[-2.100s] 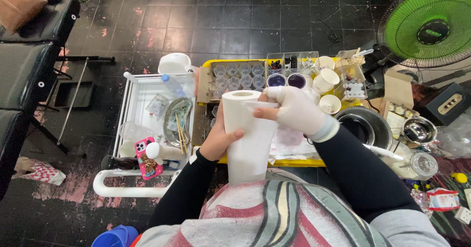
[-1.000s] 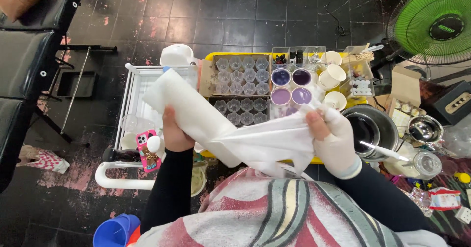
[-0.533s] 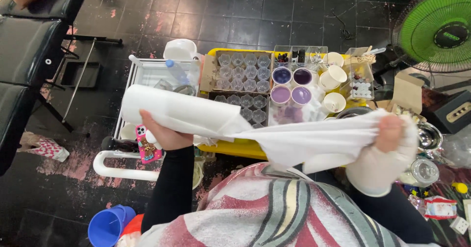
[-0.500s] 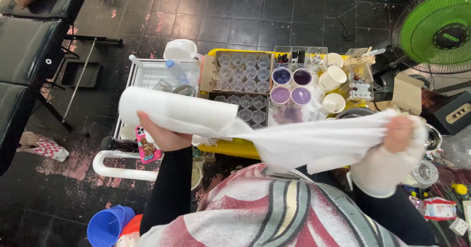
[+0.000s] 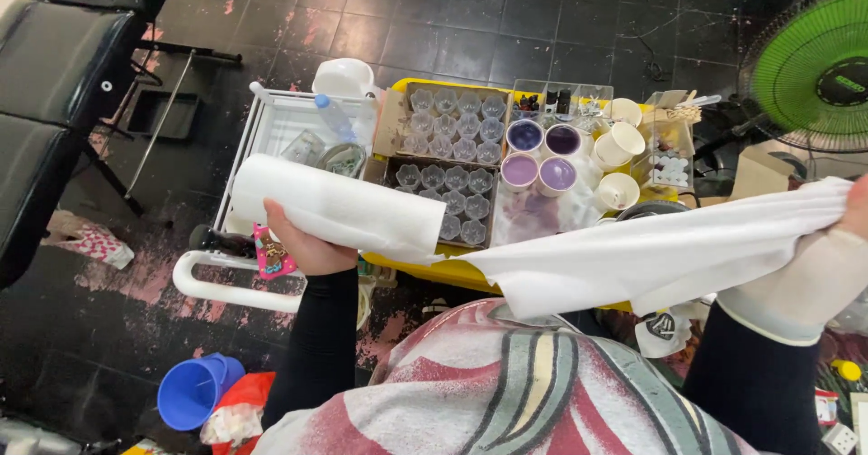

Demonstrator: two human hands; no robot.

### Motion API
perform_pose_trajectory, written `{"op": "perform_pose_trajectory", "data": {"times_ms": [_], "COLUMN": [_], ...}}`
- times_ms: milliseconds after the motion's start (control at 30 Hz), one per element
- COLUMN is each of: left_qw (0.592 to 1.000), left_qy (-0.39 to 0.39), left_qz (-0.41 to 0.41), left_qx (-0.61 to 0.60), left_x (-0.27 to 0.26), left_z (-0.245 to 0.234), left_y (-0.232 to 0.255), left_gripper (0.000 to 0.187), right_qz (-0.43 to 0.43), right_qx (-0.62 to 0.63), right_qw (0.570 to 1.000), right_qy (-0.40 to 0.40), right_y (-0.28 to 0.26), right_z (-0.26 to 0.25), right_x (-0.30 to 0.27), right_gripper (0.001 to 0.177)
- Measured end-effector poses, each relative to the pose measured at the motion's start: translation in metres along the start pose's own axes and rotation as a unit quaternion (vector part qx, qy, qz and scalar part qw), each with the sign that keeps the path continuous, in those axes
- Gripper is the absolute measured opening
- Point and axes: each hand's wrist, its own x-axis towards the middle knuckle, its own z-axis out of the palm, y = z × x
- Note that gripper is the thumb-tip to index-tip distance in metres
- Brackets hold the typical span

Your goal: Cleaning small plastic cups with a paper towel at a candle-making workshop station.

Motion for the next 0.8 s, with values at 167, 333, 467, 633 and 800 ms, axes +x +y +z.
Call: {"op": "perform_pose_trajectory", "data": {"times_ms": [167, 333, 467, 633, 800], "left_qw": [0.999, 0.997, 0.995, 0.992, 0.961], "left_qy": [0.019, 0.043, 0.050, 0.038, -0.027], "left_qz": [0.039, 0.069, 0.087, 0.116, 0.267], "left_qx": [-0.020, 0.010, 0.015, -0.023, 0.063], "left_x": [-0.005, -0.013, -0.021, -0.016, 0.025], "left_z": [-0.015, -0.036, -0.029, -0.023, -0.031], "left_y": [0.005, 0.013, 0.005, 0.013, 0.045], "left_gripper": [0.075, 0.077, 0.075, 0.073, 0.083], "right_qz": [-0.020, -0.050, -0.080, -0.025, 0.027], "right_qx": [-0.029, -0.071, -0.113, -0.077, -0.106], "right_qw": [0.999, 0.996, 0.990, 0.996, 0.993], "right_qy": [-0.014, -0.023, -0.036, 0.050, -0.050], "right_y": [-0.003, -0.010, -0.011, 0.014, 0.034], "right_z": [0.002, 0.013, 0.027, 0.062, 0.114], "right_x": [0.005, 0.005, 0.006, -0.011, -0.037], "right_gripper": [0.035, 0.035, 0.034, 0.010, 0.036]}}
